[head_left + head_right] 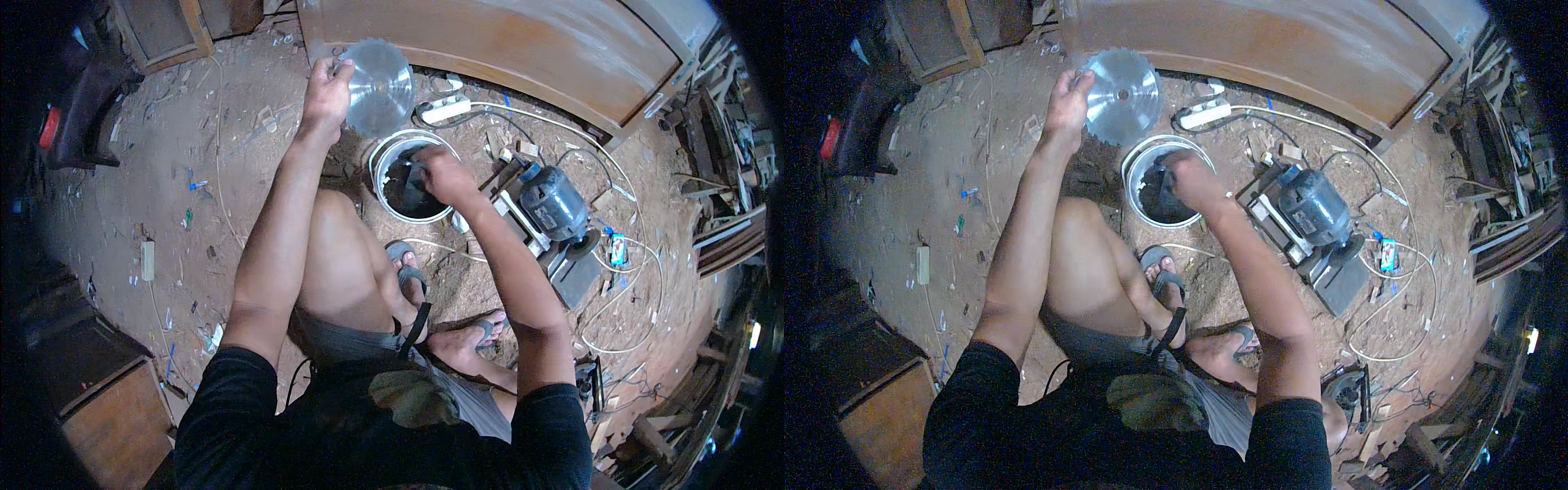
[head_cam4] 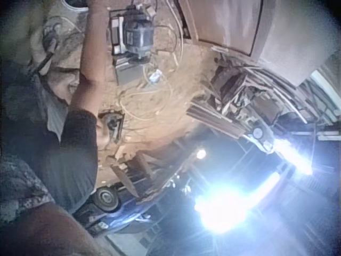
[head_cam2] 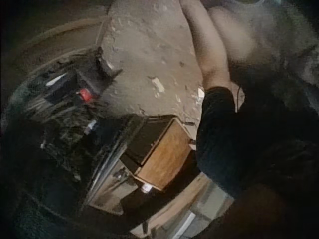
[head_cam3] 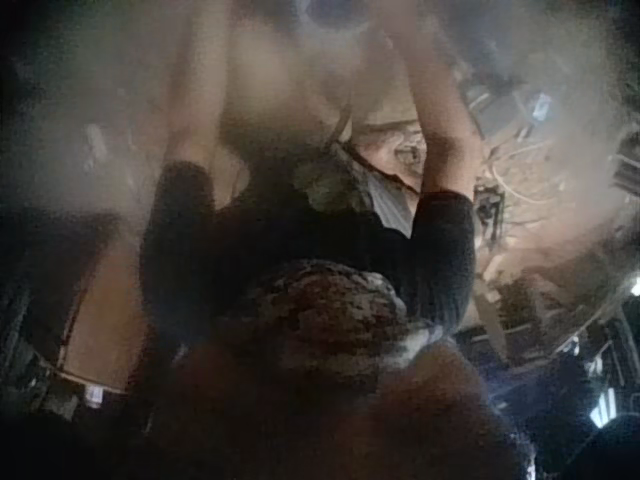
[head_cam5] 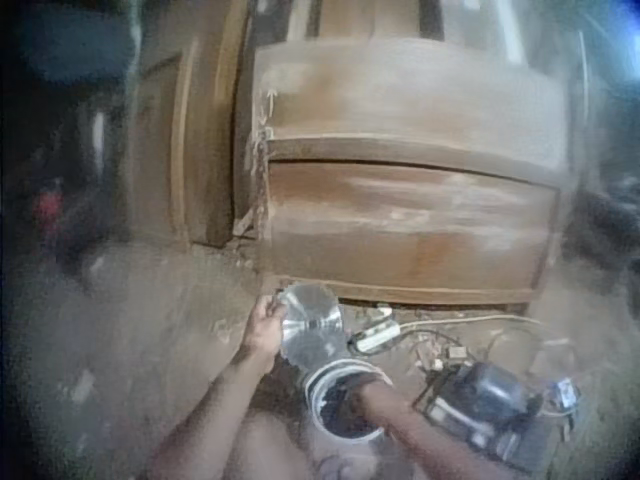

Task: The person disassembles a circular saw, cleans the blade with a brush and liquid from a bucket, and reassembles the saw. The person handles the saw body, blade, and power cord throughout the process.

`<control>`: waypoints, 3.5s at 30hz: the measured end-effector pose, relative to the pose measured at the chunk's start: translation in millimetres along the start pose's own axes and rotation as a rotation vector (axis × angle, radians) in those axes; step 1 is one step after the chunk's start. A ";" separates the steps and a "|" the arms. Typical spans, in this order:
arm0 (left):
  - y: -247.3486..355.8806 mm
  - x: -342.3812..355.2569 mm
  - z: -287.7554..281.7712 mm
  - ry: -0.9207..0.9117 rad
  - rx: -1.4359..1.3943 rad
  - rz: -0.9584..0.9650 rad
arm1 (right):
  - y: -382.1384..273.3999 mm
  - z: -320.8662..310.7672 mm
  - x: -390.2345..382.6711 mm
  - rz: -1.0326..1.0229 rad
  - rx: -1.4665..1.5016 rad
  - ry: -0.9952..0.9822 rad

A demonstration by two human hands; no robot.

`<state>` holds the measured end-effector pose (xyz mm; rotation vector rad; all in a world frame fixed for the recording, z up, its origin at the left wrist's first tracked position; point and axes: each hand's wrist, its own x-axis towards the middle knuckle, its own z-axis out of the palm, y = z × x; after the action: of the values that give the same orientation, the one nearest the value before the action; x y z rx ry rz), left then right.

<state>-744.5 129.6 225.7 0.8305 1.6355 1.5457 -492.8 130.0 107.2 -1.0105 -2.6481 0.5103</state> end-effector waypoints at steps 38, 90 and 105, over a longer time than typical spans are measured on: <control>-50.7 42.4 -9.3 0.063 -0.052 -0.305 | 49.2 150.5 78.5 0.359 -0.091 -0.459; -48.6 14.2 -45.0 -0.108 0.691 0.379 | -91.5 -79.5 131.5 0.560 1.640 0.016; -44.0 19.6 -66.6 -0.437 0.203 0.084 | -27.6 -8.0 83.7 0.558 1.091 0.261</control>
<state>-810.2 107.8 181.4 1.2604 1.4582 1.1563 -566.8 169.6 135.4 -1.2301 -1.4043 1.5534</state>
